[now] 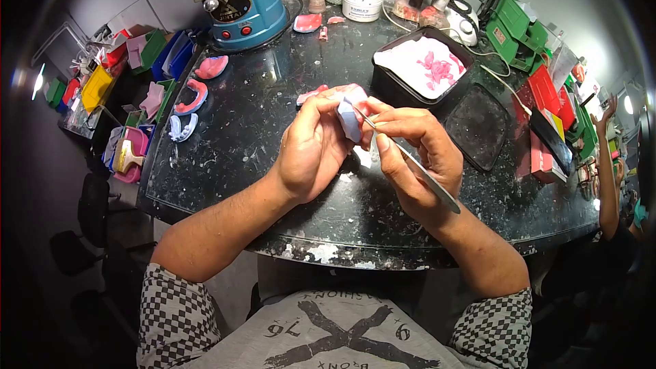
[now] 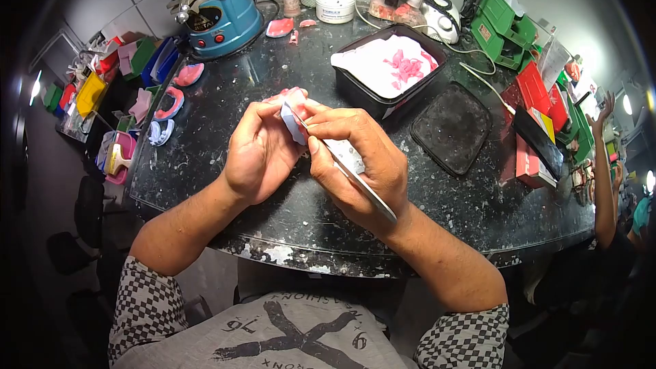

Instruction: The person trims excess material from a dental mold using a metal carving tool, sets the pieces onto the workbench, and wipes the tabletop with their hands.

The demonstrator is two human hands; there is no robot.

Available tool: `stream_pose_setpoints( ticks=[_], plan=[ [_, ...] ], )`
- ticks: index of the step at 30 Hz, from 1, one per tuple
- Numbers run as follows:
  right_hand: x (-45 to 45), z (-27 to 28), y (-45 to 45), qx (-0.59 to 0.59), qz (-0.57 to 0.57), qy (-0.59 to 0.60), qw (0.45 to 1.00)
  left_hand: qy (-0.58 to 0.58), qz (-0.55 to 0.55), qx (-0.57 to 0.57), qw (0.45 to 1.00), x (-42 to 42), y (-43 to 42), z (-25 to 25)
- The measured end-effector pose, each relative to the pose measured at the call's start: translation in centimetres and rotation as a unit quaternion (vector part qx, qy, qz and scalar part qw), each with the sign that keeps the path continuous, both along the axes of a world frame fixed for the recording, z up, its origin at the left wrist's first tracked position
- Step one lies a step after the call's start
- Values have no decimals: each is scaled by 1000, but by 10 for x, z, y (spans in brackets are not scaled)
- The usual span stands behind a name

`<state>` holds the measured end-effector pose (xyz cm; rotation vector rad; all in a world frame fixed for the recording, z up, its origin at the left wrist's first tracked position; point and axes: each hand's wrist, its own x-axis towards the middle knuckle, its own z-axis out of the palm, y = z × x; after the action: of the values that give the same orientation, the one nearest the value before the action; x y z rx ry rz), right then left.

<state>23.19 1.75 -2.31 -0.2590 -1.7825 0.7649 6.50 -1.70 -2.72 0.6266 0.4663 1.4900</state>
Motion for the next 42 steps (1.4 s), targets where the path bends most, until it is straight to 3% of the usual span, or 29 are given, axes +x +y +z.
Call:
stream_pose_setpoints(
  ticks=[3, 9, 25, 31, 33, 42],
  plan=[
    [0, 0, 0, 0, -4, -7, 1000, -17, -95, 82, 992, -14, 7, -16],
    [0, 3, -1, -15, 0, -16, 1000, -94, -134, 44, 986, -11, 6, -16],
    [2, 2, 1, -1, -5, -27, 1000, -81, -116, 5, 990, -10, 4, -13],
    [0, 2, -1, 11, -10, -31, 999, -107, -132, 5, 986, -6, -2, -4],
    [0, 1, -1, 34, -16, -39, 999, -193, -155, -2, 969, -7, -1, -12],
    [0, 0, 0, 35, 1, -29, 999, -140, -145, -30, 979, -9, 2, -15]
  ],
)
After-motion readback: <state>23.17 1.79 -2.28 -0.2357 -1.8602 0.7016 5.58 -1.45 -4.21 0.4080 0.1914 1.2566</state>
